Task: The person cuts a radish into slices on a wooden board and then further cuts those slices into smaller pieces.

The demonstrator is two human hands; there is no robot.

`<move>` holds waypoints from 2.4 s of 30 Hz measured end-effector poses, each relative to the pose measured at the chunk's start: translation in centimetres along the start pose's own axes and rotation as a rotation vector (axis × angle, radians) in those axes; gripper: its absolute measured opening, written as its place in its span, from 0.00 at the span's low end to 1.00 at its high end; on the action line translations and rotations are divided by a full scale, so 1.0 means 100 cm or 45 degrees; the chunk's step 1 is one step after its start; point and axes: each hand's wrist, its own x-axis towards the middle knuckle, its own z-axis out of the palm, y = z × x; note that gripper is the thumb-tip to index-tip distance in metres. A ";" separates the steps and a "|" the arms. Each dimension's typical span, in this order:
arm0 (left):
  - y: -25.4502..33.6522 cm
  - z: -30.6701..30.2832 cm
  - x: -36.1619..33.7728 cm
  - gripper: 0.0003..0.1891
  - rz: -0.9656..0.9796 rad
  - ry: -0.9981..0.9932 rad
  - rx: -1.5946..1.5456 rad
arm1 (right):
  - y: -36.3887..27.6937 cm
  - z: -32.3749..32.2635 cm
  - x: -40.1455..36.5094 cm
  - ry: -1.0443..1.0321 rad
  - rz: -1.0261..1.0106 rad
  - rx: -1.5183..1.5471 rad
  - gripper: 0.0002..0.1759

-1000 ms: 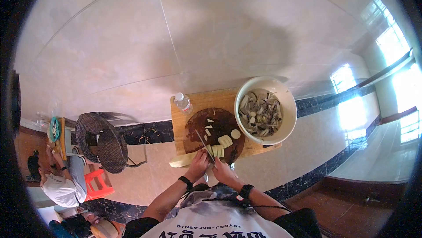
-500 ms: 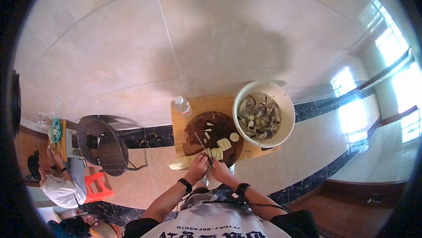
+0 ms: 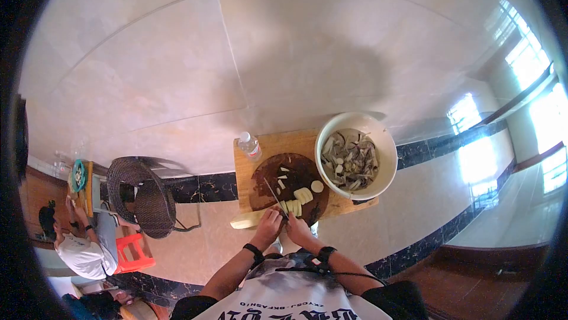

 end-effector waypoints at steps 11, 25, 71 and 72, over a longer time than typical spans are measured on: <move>-0.001 -0.012 0.003 0.08 -0.044 0.016 -0.081 | -0.006 -0.013 -0.003 0.017 -0.040 0.029 0.16; -0.011 -0.004 0.000 0.10 -0.219 0.059 -0.258 | -0.005 -0.018 -0.015 0.046 -0.011 0.067 0.18; -0.016 -0.011 -0.014 0.17 0.072 -0.088 0.027 | -0.046 -0.007 -0.057 0.080 -0.008 -0.024 0.17; -0.016 -0.011 -0.014 0.17 0.076 -0.092 0.034 | -0.046 -0.007 -0.057 0.078 -0.016 -0.023 0.17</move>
